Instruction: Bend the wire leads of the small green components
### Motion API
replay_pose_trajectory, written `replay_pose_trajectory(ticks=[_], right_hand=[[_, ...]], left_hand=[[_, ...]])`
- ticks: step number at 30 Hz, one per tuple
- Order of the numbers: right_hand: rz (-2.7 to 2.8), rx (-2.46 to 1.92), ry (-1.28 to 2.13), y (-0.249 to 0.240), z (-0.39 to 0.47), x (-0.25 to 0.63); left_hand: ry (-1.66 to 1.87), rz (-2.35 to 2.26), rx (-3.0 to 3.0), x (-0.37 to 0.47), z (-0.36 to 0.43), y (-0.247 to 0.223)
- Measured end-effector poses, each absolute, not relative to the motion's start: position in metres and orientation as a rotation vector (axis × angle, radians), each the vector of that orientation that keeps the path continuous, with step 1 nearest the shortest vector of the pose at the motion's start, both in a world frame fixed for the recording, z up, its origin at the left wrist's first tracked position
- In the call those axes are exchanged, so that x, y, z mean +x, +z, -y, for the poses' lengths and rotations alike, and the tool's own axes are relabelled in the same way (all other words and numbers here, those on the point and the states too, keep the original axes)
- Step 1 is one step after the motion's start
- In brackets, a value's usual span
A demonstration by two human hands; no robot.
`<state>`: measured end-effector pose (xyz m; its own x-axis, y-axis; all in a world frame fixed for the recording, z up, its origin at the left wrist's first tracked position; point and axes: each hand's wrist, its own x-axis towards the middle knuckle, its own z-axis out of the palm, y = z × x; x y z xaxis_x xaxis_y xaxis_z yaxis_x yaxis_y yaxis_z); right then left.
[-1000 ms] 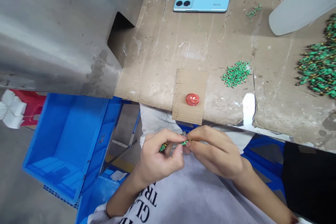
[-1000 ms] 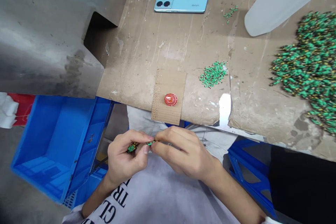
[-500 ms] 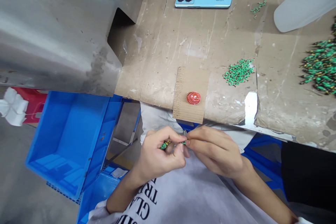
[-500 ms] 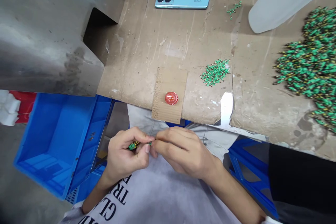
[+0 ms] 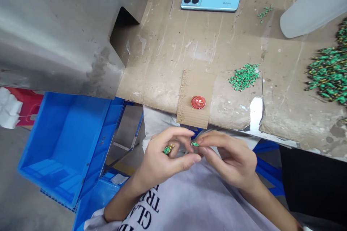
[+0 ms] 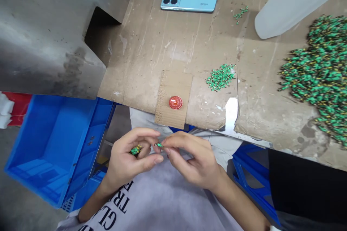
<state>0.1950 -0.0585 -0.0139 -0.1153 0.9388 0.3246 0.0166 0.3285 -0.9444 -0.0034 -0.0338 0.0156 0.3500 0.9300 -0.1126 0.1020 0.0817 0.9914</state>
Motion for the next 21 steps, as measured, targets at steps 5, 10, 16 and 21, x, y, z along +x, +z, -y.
replay_pose_trajectory(ticks=[5, 10, 16, 21], right_hand=[[1.223, -0.919, 1.338, -0.008, 0.062, 0.192], [1.140, -0.884, 1.480, -0.005, 0.062, 0.191], [1.167, -0.848, 1.488, -0.003, 0.062, 0.192], [1.171, -0.865, 1.485, -0.003, 0.060, 0.192]], left_hand=[[1.167, -0.929, 1.494, -0.002, 0.032, 0.009], [1.169, -0.810, 1.491, 0.002, 0.032, 0.004], [1.172, -0.743, 1.445, 0.001, 0.031, 0.002], [1.160, -0.743, 1.422, 0.002, 0.030, 0.000]])
